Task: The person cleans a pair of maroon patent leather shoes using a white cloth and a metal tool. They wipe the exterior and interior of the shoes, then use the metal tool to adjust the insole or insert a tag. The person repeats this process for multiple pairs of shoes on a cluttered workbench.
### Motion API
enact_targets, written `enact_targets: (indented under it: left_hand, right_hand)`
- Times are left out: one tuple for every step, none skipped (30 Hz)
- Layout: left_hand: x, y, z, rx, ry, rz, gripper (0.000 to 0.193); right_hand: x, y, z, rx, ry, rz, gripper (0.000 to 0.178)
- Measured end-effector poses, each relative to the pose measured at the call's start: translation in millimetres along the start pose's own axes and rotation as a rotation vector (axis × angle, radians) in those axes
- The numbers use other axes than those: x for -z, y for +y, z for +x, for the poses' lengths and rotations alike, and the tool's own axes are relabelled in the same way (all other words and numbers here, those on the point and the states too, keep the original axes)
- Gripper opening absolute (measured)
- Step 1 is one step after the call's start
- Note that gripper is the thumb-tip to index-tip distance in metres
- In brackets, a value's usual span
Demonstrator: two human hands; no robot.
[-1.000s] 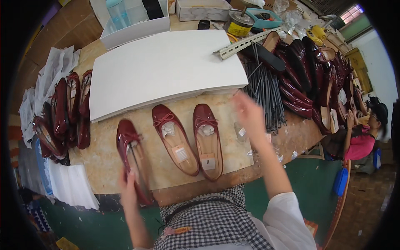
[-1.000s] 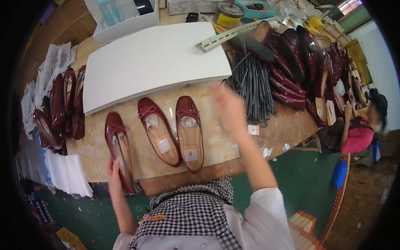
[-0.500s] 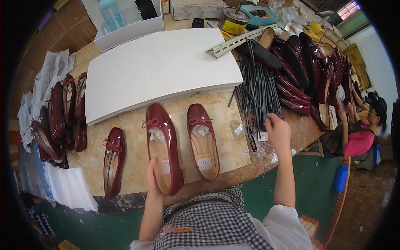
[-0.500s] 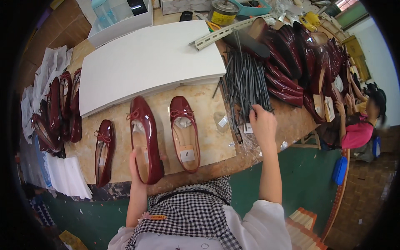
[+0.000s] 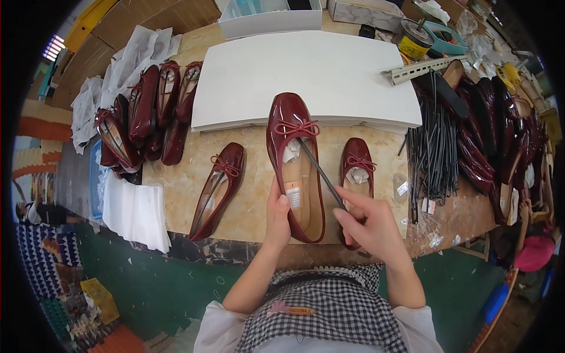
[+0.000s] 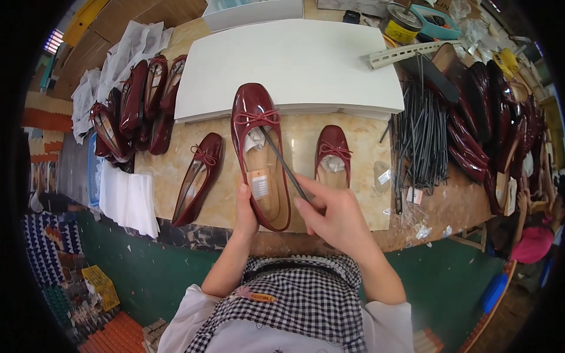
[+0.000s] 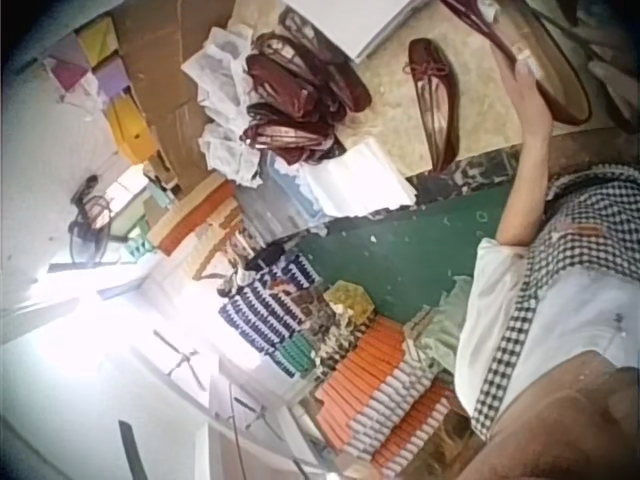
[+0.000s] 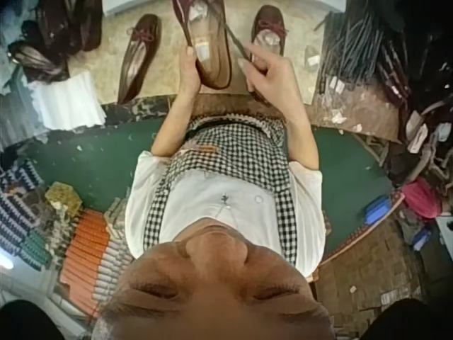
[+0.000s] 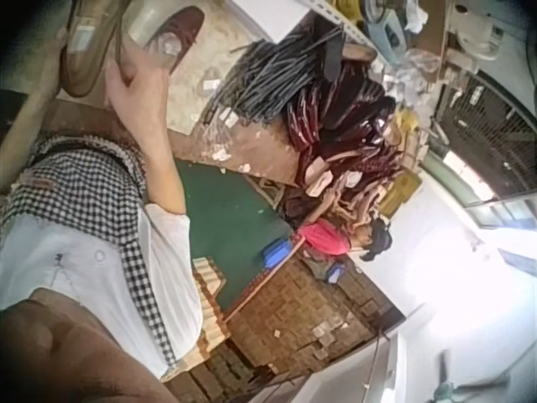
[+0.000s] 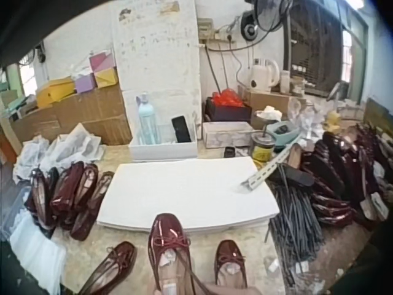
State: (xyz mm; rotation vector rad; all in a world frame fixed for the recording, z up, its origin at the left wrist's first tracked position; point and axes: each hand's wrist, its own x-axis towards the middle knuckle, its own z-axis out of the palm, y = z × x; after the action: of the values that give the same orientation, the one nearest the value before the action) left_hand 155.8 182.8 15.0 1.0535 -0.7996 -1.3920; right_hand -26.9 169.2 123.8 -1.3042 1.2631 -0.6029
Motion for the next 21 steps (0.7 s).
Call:
enact_targets:
  left_hand:
    - [-1.0,1.2,0.1,-0.018,-0.006,0.002,0.082]
    - [-1.5,3.8,0.5,-0.017,0.012,0.005,0.084]
    - [-1.6,6.9,0.9,-0.015,0.028,0.008,0.087]
    - [-2.1,8.7,1.0,-0.010,0.046,0.011,0.089]
    - [-3.2,9.0,0.4,-0.028,0.048,0.027,0.092]
    - [-4.7,8.9,-0.9,-0.046,0.050,0.044,0.094]
    - [-5.9,7.5,-2.4,-0.061,0.050,0.060,0.097]
    - [-5.3,7.0,-3.9,-0.075,0.052,0.077,0.099]
    - [-3.8,6.9,-5.9,-0.089,0.053,0.093,0.101]
    - [-4.8,5.1,-7.6,-0.102,0.051,0.106,0.103]
    - [-9.7,2.2,-10.2,-0.113,0.074,0.083,0.103]
    - [-15.4,-1.4,-14.0,-0.124,0.096,0.060,0.104]
    - [-20.0,-5.5,-17.6,-0.136,0.120,0.036,0.104]
    - [-20.8,-14.1,-20.5,-0.125,0.148,0.033,0.106]
    - [-19.1,-16.7,-26.0,-0.141,0.108,0.200,0.098]
    - [-19.7,-18.5,-25.3,-0.153,0.116,0.208,0.097]
    - [-19.0,-20.3,-22.7,-0.172,0.132,0.219,0.096]
    - [-19.5,-23.2,-23.6,-0.170,0.117,0.176,0.092]
    - [-11.1,-35.2,-28.1,-0.031,0.145,0.056,0.087]
    - [2.9,-50.9,-32.9,0.091,0.211,-0.037,0.081]
    - [21.8,-58.2,-37.0,0.207,0.280,-0.126,0.074]
  right_hand:
    - [-0.1,-1.6,5.3,0.036,-0.017,-0.018,0.041]
    - [-0.4,-1.2,10.0,0.072,-0.034,-0.035,0.040]
    - [-1.8,-0.1,12.8,0.108,-0.049,-0.052,0.039]
    - [-3.9,2.4,13.5,0.123,-0.042,-0.042,0.039]
    - [-6.7,5.2,13.0,0.139,-0.035,-0.031,0.039]
    - [-9.3,6.0,12.8,0.155,-0.026,-0.021,0.039]
    - [-11.5,4.0,12.7,0.199,0.037,-0.087,0.037]
    - [-14.8,-0.2,12.5,0.243,0.100,-0.154,0.036]
    - [-19.2,-3.2,13.3,0.287,0.164,-0.221,0.034]
    - [-23.0,-2.9,16.5,0.393,0.235,-0.279,0.034]
    - [-26.4,-1.1,20.5,0.495,0.311,-0.340,0.033]
    - [-31.1,1.5,23.9,0.596,0.386,-0.403,0.033]
    - [-36.9,4.7,27.5,0.629,0.407,-0.423,0.034]
    - [-42.7,8.0,30.0,0.657,0.434,-0.447,0.035]
    - [-48.8,13.0,33.1,0.685,0.461,-0.473,0.037]
    - [-56.0,26.5,34.0,0.661,0.461,-0.517,0.037]
    - [-62.3,31.8,34.3,0.644,0.456,-0.556,0.037]
    - [-63.4,34.1,30.9,0.555,0.407,-0.511,0.039]
    - [-58.9,30.8,26.9,0.495,0.287,-0.490,0.038]
    - [-51.6,25.6,22.7,0.433,0.178,-0.468,0.038]
    - [-44.6,22.6,20.9,0.377,0.068,-0.440,0.037]
